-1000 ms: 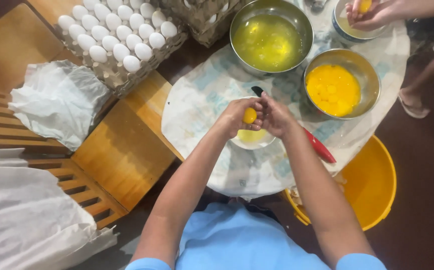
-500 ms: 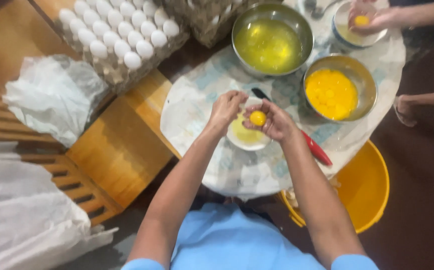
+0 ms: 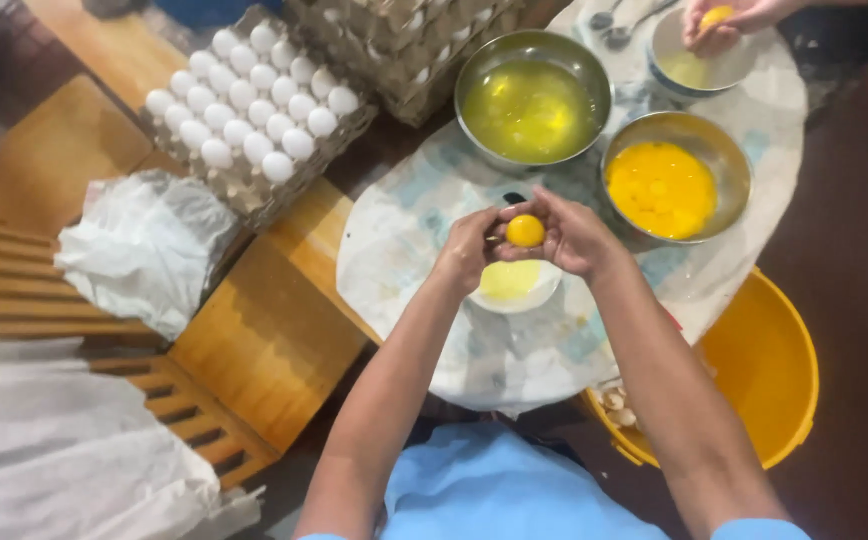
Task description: Cracking eggs and separating the yolks from the whites into separate bowls.
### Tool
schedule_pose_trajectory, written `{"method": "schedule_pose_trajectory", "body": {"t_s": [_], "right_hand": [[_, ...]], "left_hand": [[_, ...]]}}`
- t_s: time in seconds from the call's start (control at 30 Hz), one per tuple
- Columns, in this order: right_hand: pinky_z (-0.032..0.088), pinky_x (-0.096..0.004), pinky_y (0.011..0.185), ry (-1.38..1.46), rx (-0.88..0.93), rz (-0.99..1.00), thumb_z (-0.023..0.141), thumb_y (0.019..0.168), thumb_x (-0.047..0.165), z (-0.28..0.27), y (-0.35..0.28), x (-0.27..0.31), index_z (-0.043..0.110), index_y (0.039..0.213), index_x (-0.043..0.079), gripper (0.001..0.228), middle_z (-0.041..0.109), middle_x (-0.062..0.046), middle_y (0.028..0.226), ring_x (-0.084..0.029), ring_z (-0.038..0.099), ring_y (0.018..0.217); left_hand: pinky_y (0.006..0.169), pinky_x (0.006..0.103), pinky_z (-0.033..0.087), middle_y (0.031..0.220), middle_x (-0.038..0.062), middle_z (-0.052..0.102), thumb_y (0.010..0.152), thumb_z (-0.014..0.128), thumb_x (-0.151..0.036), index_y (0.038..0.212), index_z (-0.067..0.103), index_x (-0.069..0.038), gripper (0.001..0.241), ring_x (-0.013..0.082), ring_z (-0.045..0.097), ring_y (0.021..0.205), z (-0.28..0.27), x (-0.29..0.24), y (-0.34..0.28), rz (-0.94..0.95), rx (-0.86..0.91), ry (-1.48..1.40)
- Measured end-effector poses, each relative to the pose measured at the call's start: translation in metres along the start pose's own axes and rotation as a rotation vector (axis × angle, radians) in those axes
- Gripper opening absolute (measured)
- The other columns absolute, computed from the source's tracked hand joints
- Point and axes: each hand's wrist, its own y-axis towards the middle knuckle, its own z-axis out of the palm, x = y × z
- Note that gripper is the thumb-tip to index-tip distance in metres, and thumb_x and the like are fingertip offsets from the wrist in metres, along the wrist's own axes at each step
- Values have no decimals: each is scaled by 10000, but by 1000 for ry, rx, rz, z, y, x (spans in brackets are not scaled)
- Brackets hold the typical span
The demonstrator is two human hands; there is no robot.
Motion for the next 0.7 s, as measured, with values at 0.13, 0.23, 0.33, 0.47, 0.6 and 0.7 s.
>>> {"method": "schedule_pose_trajectory", "body": {"t_s": [0.13,0.23,0.33,0.47,0.6,0.7], "right_hand": [[580,-718,815,-124,-85,-38,573,1033,459,-5,14,5,694,1130,-80,561,698,-320,1127,-548,702,1004],[619,-631,713,-347,-233,-75,592,1018,467,26,7,13,669,1116,-110,590,680,-368,1076,-519,731,865],[637,-552,627,-561,-278,-115,576,1016,349,44,-4,17,652,1180,-129,510,655,-413,1082,-502,730,754],[618,-370,507,-862,-275,-274,582,1020,443,87,-50,48,749,1058,67,412,729,-230,737,-333,747,615],[614,-452,735,-1133,-257,-530,544,1041,378,68,-43,21,757,1154,101,367,753,-210,975,-373,740,861],[605,-456,819,-1052,-382,-405,551,1023,435,34,-11,-9,764,1157,138,389,748,-134,1122,-335,715,952]], "left_hand": [[662,428,643,1025,169,659,1018,587,-311,1142,697,6,358,342,715,822,14,-17,-17,-55,36,-115],[693,450,654,986,204,663,1015,603,-264,1076,704,21,309,357,723,824,42,-44,-59,-119,86,-283],[757,495,647,1047,210,669,1053,549,-311,1126,672,14,355,349,727,875,10,-10,-18,-156,75,-288],[780,370,657,972,127,658,1092,421,-306,1070,631,-18,357,264,729,863,2,-11,-26,-213,126,-269],[821,449,655,987,157,676,1070,463,-322,1092,649,-19,356,300,734,870,-13,1,-10,-211,149,-297],[762,471,665,931,166,682,952,629,-257,1029,667,-5,266,319,739,784,-5,-15,-27,-153,110,-205]]}}
